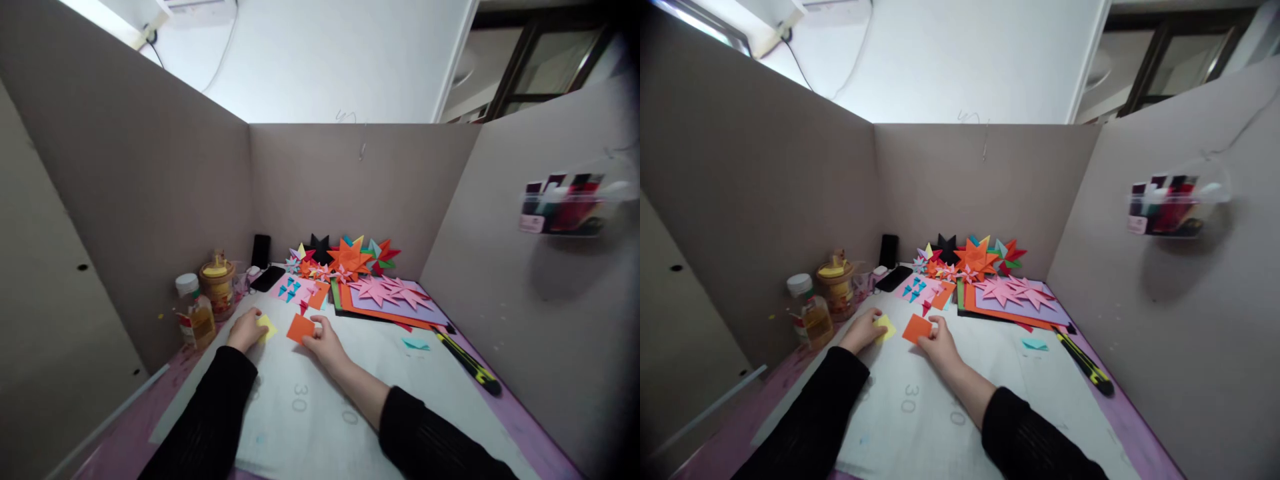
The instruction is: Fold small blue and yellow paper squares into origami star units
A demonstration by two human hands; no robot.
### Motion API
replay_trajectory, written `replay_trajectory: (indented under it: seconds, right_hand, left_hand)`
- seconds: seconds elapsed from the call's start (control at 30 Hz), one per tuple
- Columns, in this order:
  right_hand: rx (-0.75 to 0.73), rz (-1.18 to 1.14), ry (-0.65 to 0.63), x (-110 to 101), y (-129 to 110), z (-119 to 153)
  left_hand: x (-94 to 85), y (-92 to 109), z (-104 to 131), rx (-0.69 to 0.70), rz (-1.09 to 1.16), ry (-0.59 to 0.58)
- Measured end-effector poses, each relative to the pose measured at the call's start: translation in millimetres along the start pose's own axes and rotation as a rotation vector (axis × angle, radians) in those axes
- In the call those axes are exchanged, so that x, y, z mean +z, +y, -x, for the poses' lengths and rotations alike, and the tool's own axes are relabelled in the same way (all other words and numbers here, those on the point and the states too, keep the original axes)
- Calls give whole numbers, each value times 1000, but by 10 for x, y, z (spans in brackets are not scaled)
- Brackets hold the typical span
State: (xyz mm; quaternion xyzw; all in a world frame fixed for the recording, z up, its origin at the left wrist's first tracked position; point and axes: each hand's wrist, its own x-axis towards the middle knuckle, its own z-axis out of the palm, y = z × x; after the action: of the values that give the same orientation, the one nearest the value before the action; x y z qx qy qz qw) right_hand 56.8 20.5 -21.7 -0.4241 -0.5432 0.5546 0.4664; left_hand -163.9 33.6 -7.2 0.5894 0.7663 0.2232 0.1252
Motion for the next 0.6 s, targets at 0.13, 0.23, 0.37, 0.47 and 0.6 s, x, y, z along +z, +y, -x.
replay_trajectory:
  seconds: [0.13, 0.23, 0.37, 0.47, 0.6]
  right_hand:
    - [49, 36, -58, 187, 49, -330]
    - [-106, 320, 86, 65, 67, -688]
    - [-208, 780, 271, -320, 18, -1239]
    - [-247, 904, 233, -518, -26, -1570]
    - [-296, 1042, 64, -595, 14, -1761]
  left_hand:
    - [-73, -92, -72, 0, 276, 302]
    - [-125, -121, -94, -1, 560, 514]
    - [-92, -50, -72, 21, 905, 450]
    - [-43, 31, -37, 52, 981, 396]
    - [-40, 94, 7, 77, 989, 379]
